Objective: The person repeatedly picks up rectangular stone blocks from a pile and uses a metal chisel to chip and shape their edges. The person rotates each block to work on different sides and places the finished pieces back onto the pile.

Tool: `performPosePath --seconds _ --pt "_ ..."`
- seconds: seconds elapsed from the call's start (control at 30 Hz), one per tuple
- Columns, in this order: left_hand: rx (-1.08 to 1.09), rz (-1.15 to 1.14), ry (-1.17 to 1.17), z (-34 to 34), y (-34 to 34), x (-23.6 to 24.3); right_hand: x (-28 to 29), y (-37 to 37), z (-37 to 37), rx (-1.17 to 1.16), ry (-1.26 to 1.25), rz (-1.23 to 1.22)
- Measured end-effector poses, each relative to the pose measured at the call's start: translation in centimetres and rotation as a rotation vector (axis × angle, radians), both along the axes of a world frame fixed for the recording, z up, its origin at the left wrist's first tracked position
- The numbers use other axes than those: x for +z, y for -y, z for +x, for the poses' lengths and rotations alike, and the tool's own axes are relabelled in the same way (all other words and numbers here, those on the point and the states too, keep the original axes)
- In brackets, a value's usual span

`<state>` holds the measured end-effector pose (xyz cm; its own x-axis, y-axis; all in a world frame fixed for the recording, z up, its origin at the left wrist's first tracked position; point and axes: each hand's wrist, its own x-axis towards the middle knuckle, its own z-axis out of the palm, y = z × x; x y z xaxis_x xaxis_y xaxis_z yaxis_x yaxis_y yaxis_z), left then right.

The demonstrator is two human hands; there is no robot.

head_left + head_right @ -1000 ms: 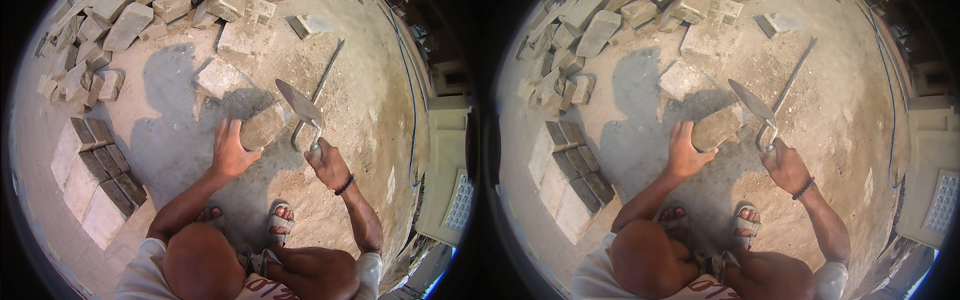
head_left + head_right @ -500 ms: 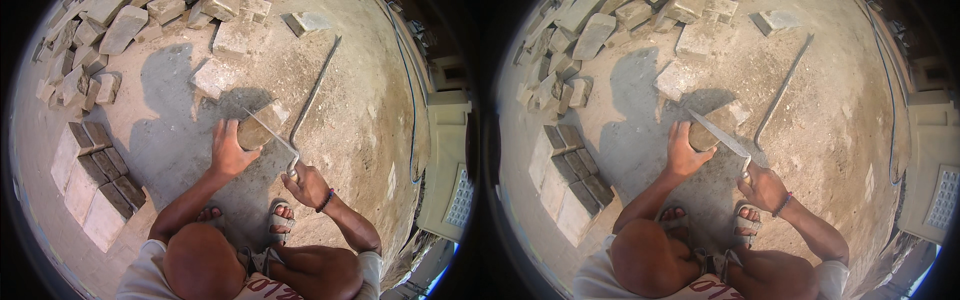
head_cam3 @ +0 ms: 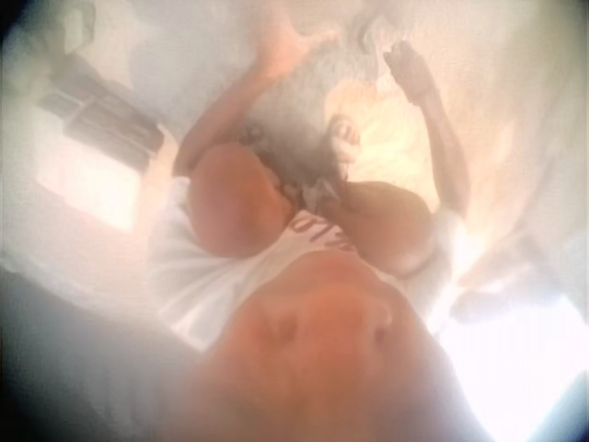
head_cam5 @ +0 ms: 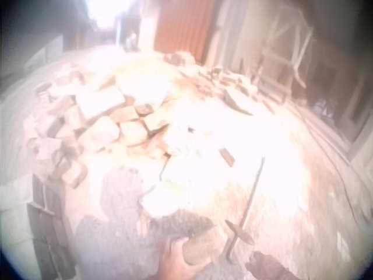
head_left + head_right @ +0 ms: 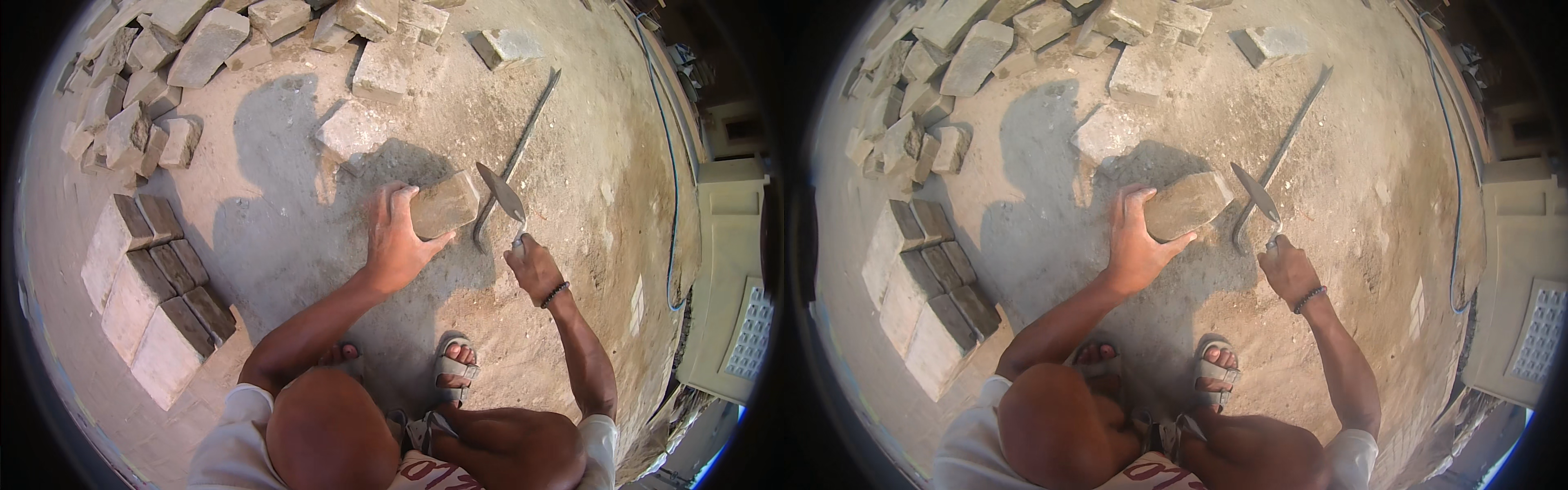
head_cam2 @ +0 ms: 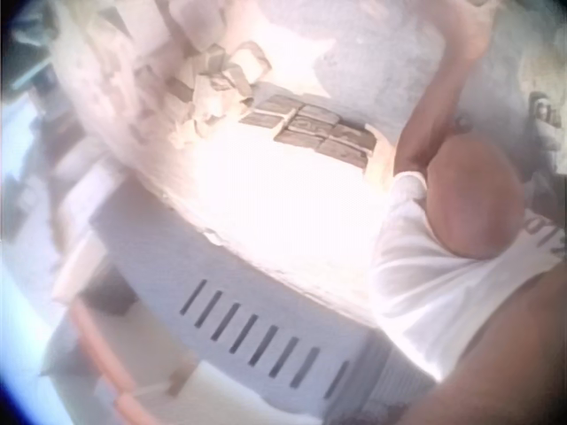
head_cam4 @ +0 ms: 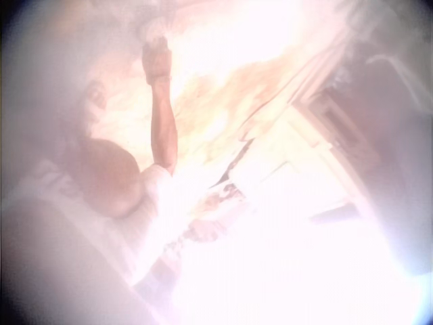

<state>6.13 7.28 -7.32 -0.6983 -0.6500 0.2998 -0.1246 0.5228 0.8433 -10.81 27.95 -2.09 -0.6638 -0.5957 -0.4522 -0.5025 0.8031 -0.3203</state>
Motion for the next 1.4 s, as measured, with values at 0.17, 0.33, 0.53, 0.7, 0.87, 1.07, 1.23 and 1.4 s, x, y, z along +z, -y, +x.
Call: performPosePath --seconds 0.17,0.33,0.53,0.7,0.87,1.07,1.23,1.4 --pt "-0.080 -0.026 -0.051 -1.0 -0.3 -0.3 7.9 1.5 5.1 0.009 -0.141 -0.269" --pt "-0.060 0.101 -0.178 -2.1 -0.6 -1.7 9.3 1.0 7.3 0.316 -0.344 -0.254" --pt "-0.097 0.073 -0.115 -3.8 -0.5 -0.5 7.5 0.5 2.5 0.281 -0.429 -0.058" --pt "-0.134 0.225 -0.072 -4.2 -0.5 -0.4 7.4 1.0 2.1 0.218 -0.279 -0.129" --pt "-0.116 0.148 -0.067 -2.6 0.0 -1.1 5.3 0.6 1.1 0.075 -0.163 -0.169" --pt "-0.010 0.143 -0.178 -1.5 1.0 -1.4 3.1 0.8 2.0 -0.106 -0.035 -0.421" --pt "0.000 0.226 0.029 -1.7 3.6 0.6 0.4 2.3 5.0 -0.126 0.096 -0.480" --pt "0.125 0.462 0.027 -0.4 5.5 -0.5 -1.3 5.2 7.9 -0.093 0.180 -0.485"
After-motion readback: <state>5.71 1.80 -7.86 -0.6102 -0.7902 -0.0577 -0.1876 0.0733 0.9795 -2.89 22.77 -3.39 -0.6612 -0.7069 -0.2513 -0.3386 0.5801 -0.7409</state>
